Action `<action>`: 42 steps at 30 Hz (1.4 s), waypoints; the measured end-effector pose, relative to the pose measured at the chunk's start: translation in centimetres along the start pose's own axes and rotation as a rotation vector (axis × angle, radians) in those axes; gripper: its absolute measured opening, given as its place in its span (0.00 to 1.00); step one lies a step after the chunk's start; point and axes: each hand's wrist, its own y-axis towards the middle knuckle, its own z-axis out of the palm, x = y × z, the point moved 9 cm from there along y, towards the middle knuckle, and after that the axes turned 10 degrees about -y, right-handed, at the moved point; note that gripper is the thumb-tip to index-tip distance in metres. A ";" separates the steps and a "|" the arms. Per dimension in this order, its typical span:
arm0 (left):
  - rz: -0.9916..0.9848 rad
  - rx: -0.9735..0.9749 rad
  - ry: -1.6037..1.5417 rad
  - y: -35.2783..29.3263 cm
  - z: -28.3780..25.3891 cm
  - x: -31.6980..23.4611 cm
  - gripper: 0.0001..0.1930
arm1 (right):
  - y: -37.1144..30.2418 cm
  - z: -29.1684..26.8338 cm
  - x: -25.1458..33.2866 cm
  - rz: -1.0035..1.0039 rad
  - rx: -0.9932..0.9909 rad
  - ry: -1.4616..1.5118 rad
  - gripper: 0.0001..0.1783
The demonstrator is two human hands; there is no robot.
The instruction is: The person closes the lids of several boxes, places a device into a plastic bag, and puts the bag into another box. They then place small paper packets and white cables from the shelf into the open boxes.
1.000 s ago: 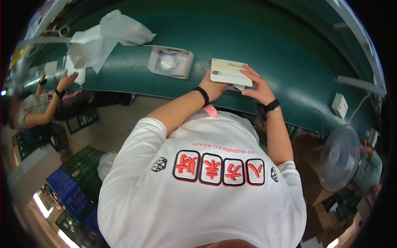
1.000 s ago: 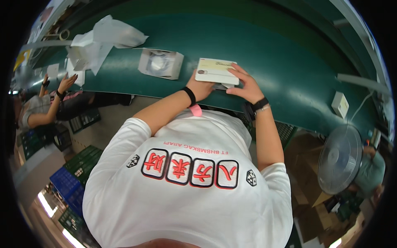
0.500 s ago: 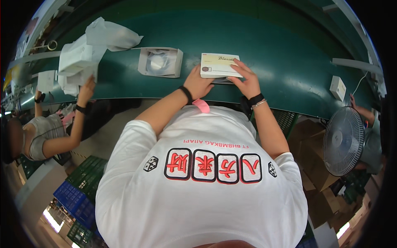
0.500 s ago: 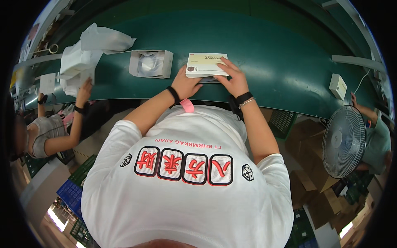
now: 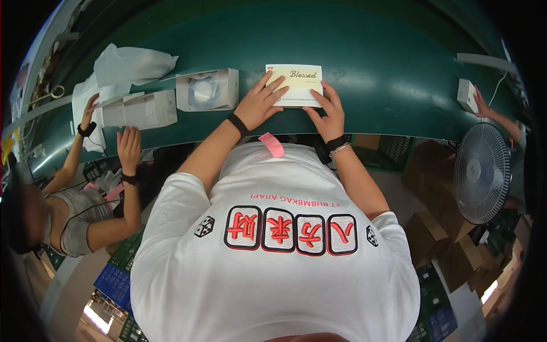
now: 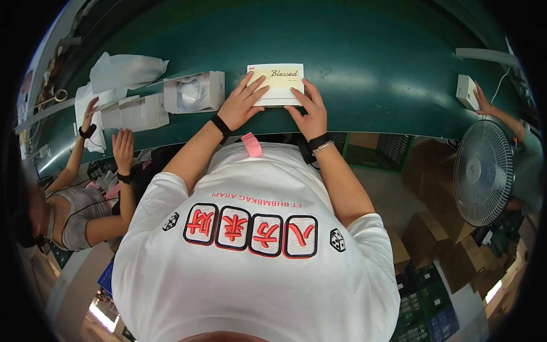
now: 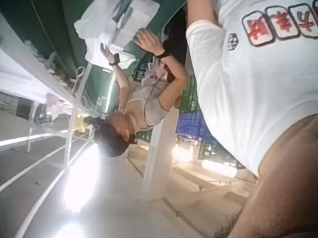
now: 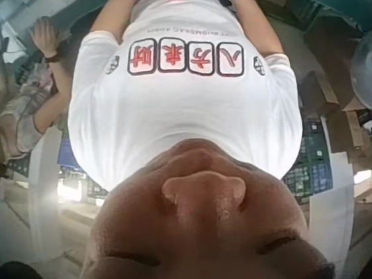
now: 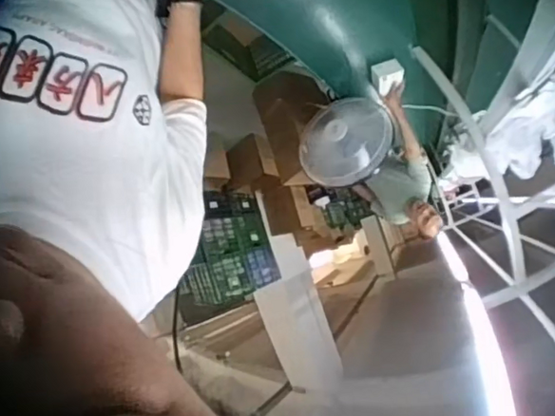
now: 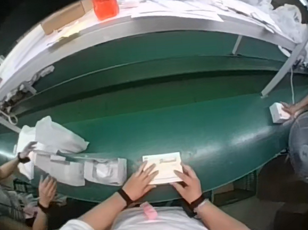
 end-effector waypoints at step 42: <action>-0.031 -0.017 0.054 -1.2 0.9 -0.2 0.30 | -2.3 -2.1 2.2 -0.249 -0.195 -0.215 0.11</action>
